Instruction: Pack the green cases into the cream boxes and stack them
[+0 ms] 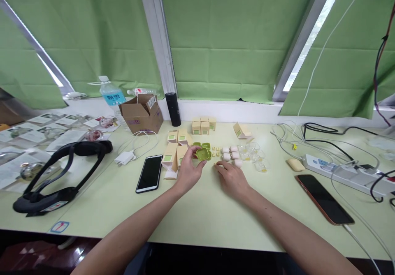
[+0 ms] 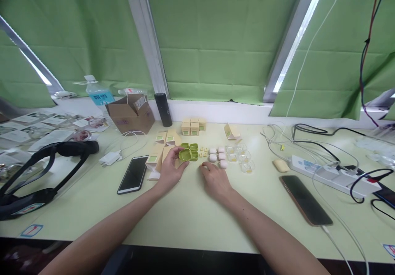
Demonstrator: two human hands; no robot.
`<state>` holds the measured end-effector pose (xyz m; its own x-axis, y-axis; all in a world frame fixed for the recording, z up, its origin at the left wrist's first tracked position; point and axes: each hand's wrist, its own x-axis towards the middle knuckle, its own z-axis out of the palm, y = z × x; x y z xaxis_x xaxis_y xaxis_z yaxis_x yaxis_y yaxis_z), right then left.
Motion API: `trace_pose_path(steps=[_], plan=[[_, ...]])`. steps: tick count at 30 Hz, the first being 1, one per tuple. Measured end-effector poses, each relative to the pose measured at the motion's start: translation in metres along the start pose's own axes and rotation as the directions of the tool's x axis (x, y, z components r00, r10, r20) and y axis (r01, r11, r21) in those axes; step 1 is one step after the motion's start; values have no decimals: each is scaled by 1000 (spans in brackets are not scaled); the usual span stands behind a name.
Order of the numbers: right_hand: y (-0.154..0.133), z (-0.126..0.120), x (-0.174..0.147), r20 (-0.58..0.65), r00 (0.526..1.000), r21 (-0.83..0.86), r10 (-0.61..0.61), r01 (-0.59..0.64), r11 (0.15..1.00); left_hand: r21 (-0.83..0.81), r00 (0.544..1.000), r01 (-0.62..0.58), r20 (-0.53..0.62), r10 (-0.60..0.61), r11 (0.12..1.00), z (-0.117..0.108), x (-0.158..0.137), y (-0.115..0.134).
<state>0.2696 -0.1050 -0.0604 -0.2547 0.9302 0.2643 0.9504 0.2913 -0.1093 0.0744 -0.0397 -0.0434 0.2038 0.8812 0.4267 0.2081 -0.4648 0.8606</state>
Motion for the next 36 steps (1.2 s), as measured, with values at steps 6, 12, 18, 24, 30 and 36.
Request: trace_pose_path(steps=[6,12,18,24,30,36], plan=[[9,10,-2,-317,945,152,-84,138,979,-95,996,-86,-9,85,992,3,-4,7],[6,1,-1,-512,855,200,-88,218,955,-416,995,-8,85,47,909,8,-3,9],[1,-15,-4,-614,787,362,59,214,907,-550,969,186,239,-61,814,7,-4,12],[-6,-23,-5,-671,720,492,174,257,832,-609,923,285,382,-42,740,6,-6,14],[-13,-28,-8,-695,687,502,212,252,827,-667,898,379,433,-80,641,7,-6,14],[-16,-27,-10,-709,692,468,138,314,826,-680,838,474,543,-51,560,9,-9,15]])
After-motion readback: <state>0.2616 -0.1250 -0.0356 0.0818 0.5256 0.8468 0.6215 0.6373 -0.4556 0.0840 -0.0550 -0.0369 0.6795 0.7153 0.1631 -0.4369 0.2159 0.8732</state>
